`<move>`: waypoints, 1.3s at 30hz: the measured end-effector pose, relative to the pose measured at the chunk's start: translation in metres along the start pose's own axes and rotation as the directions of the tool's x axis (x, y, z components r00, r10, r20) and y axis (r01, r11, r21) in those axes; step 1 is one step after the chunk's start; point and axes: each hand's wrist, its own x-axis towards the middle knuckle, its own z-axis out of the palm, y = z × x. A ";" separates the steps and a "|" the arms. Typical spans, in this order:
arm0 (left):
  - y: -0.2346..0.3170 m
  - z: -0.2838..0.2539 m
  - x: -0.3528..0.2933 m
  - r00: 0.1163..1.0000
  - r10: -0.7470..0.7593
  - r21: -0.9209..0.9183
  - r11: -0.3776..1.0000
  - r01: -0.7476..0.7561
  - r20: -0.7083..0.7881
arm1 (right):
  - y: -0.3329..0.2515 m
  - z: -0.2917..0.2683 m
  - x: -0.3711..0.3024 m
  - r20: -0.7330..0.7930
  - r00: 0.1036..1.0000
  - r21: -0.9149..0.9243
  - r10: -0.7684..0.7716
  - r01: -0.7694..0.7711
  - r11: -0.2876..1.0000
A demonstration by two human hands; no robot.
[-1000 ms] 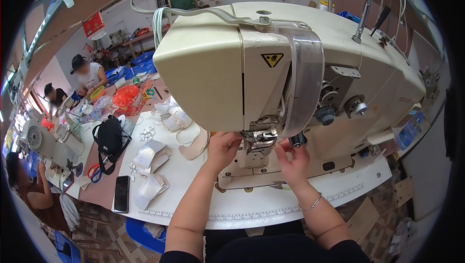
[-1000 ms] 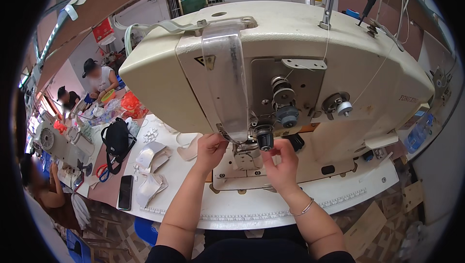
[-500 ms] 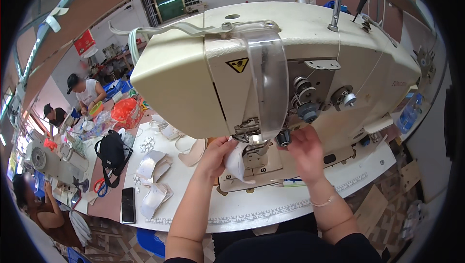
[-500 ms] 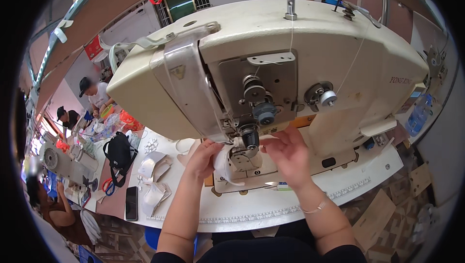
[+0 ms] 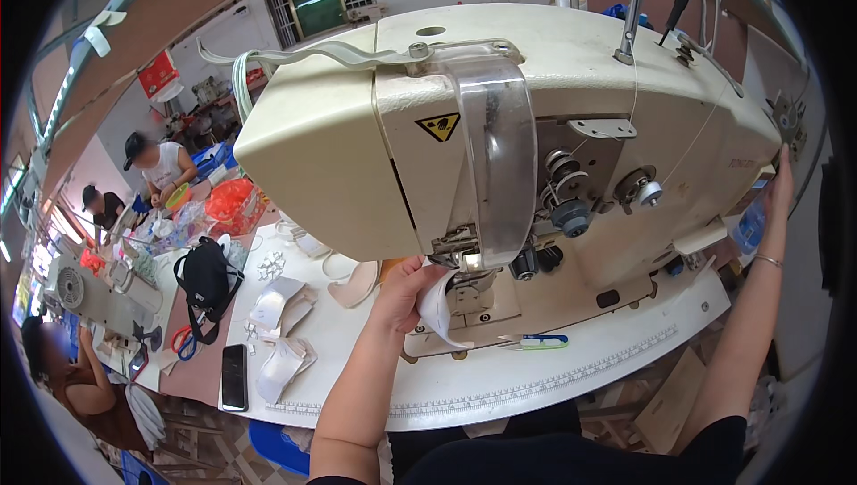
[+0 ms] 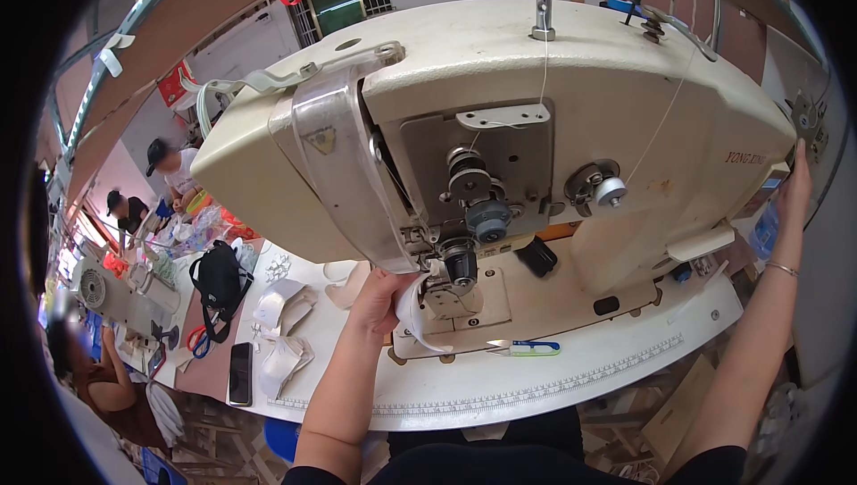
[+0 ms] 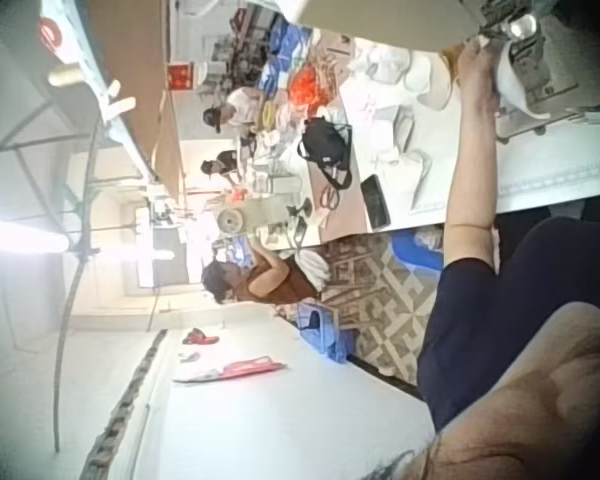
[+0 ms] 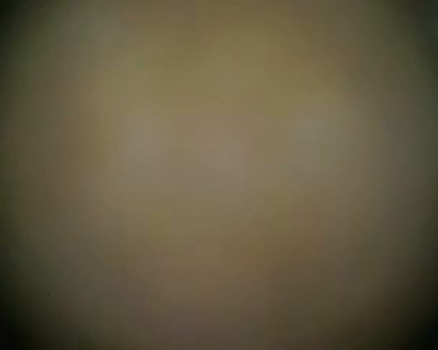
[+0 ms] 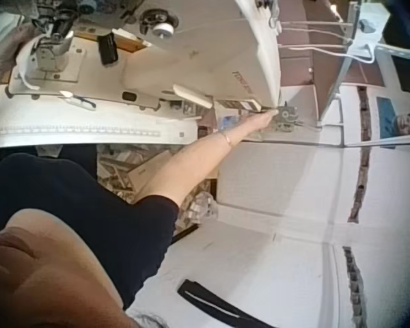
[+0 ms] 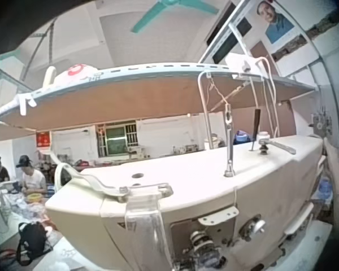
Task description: The person operates an industrial sewing machine to stitch white fabric pieces, likely mask components. They repeatedly feed fabric under the presser foot, guide it through the machine, and trim excess thread with scissors. Finished pieces are stacked on the table.
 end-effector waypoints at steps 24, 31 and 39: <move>0.000 0.002 0.005 1.000 -0.006 -0.090 0.996 0.005 -0.009 | 0.007 0.039 -0.038 -0.161 0.987 0.169 -0.002 0.029 0.985; -0.003 0.006 0.003 0.999 0.000 -0.106 0.994 -0.005 -0.052 | 0.017 0.031 -0.040 -0.323 0.938 0.017 -0.124 0.136 0.991; -0.006 0.012 -0.015 0.996 0.029 -0.101 0.994 -0.036 -0.079 | 0.010 0.148 -0.239 -0.139 0.748 -0.431 -0.649 0.545 0.719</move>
